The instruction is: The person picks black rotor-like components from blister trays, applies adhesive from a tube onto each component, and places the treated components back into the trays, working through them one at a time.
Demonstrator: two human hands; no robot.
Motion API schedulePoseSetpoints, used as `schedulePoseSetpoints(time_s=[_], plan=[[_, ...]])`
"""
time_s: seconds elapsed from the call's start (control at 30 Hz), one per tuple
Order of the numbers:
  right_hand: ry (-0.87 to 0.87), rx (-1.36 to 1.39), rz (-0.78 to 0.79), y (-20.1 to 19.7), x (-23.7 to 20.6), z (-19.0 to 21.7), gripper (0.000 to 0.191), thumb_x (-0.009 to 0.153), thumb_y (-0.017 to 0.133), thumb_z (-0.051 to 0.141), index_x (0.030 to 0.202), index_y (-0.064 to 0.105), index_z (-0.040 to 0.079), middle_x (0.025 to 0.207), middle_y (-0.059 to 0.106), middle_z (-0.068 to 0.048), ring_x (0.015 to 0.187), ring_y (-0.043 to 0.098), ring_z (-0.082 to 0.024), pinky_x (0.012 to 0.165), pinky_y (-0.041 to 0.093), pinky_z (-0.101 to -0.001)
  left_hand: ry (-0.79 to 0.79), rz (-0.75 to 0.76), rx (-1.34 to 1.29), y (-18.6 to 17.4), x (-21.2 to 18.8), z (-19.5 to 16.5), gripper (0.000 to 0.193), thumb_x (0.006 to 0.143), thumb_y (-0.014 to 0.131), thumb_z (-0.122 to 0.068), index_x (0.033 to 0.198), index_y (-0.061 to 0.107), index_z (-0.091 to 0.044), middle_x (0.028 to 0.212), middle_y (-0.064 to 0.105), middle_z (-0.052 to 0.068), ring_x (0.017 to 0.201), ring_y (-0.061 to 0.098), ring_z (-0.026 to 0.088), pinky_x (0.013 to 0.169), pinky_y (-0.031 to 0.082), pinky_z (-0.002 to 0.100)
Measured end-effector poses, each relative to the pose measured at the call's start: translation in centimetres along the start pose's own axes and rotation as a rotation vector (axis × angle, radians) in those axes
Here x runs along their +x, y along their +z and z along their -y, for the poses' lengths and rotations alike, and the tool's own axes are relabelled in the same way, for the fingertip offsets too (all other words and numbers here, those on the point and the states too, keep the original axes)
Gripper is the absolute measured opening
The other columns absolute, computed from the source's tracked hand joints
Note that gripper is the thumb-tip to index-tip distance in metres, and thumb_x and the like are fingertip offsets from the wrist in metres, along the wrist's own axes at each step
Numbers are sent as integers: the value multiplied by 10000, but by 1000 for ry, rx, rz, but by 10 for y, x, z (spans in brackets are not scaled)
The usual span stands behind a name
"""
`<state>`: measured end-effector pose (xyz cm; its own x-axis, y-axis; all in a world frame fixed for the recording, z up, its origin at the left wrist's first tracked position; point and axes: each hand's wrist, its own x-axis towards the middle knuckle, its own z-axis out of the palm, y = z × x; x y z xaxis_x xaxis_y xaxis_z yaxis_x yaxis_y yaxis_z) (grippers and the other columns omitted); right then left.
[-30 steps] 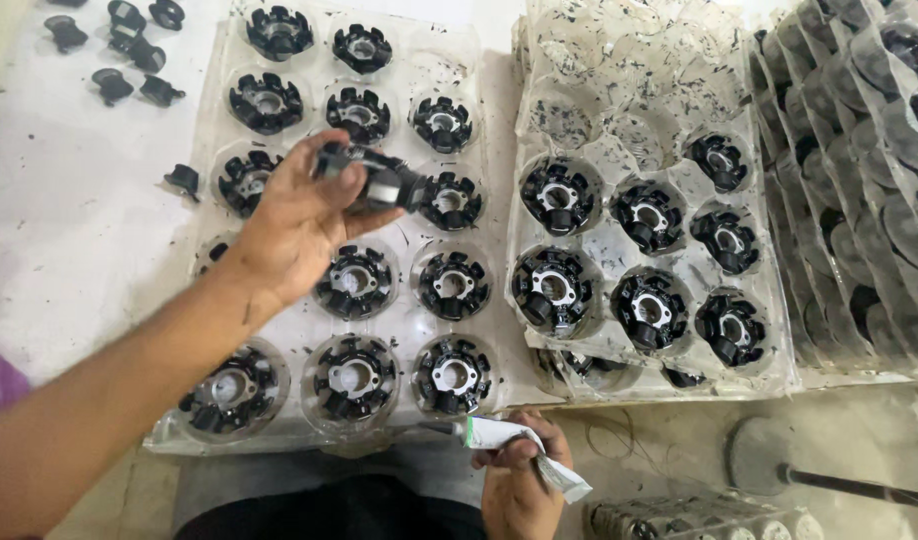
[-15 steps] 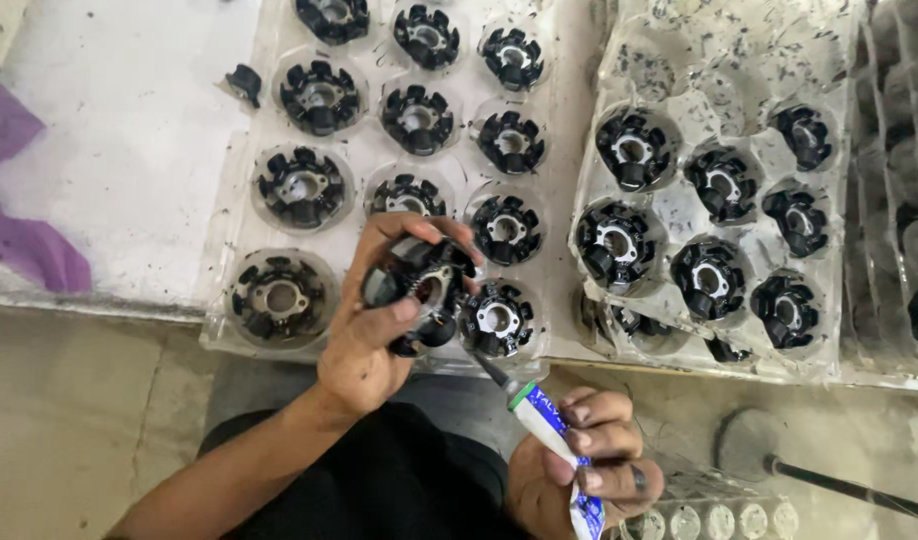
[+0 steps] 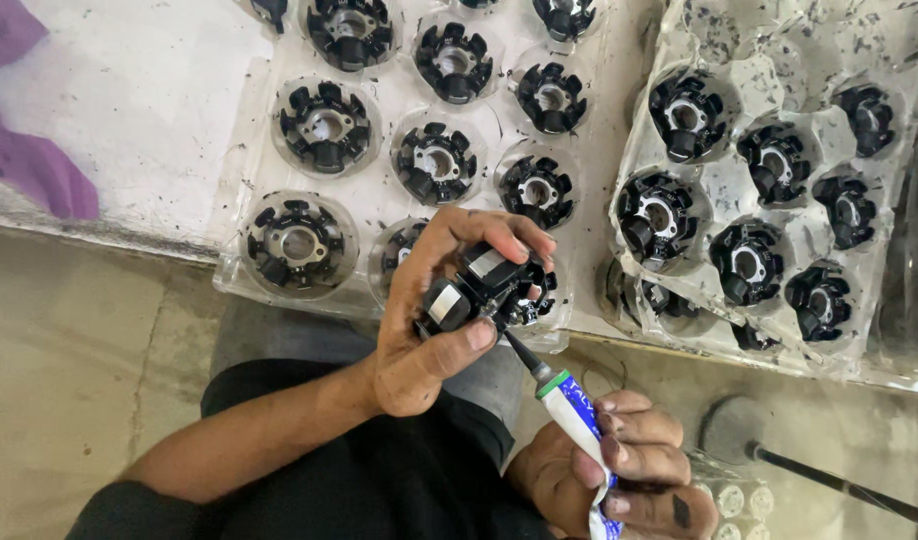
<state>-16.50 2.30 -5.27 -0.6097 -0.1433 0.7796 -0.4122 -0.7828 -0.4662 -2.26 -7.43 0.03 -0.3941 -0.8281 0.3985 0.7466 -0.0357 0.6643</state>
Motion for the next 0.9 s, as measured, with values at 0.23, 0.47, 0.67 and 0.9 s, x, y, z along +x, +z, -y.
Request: schedulePoseSetpoints(time_s=[0.23, 0.47, 0.67, 0.9], plan=[[-70, -93, 136, 1, 10, 4, 386, 856, 788, 41, 1005, 452, 160, 864, 604, -15, 773, 595, -182, 666, 570, -354, -8, 22, -23, -2, -2, 3, 433, 1037, 659, -223, 1357, 483, 11, 1331, 523, 192, 1178, 527, 163, 1057, 463, 300], [-84, -93, 96, 8, 8, 2, 379, 850, 810, 49, 958, 460, 145, 833, 592, -30, 696, 576, -161, 566, 565, -311, -61, -28, -56, -1, -4, 5, 440, 1028, 660, -234, 1347, 480, 9, 1339, 523, 187, 1191, 537, 173, 1053, 467, 302], [-99, -96, 125, 12, 12, 2, 404, 884, 800, 30, 993, 428, 146, 849, 573, -30, 665, 553, -148, 548, 574, -297, -59, -41, -64, -1, -3, 8, 438, 1036, 665, -252, 1342, 491, 8, 1333, 537, 183, 1180, 547, 173, 1041, 478, 303], [-75, -104, 64, 12, 9, 1, 405, 860, 812, 51, 959, 433, 154, 820, 551, -23, 663, 515, -143, 525, 475, -270, -67, -59, -71, -3, -2, 11, 432, 1034, 664, -246, 1338, 493, 9, 1330, 538, 181, 1176, 550, 177, 1040, 478, 310]])
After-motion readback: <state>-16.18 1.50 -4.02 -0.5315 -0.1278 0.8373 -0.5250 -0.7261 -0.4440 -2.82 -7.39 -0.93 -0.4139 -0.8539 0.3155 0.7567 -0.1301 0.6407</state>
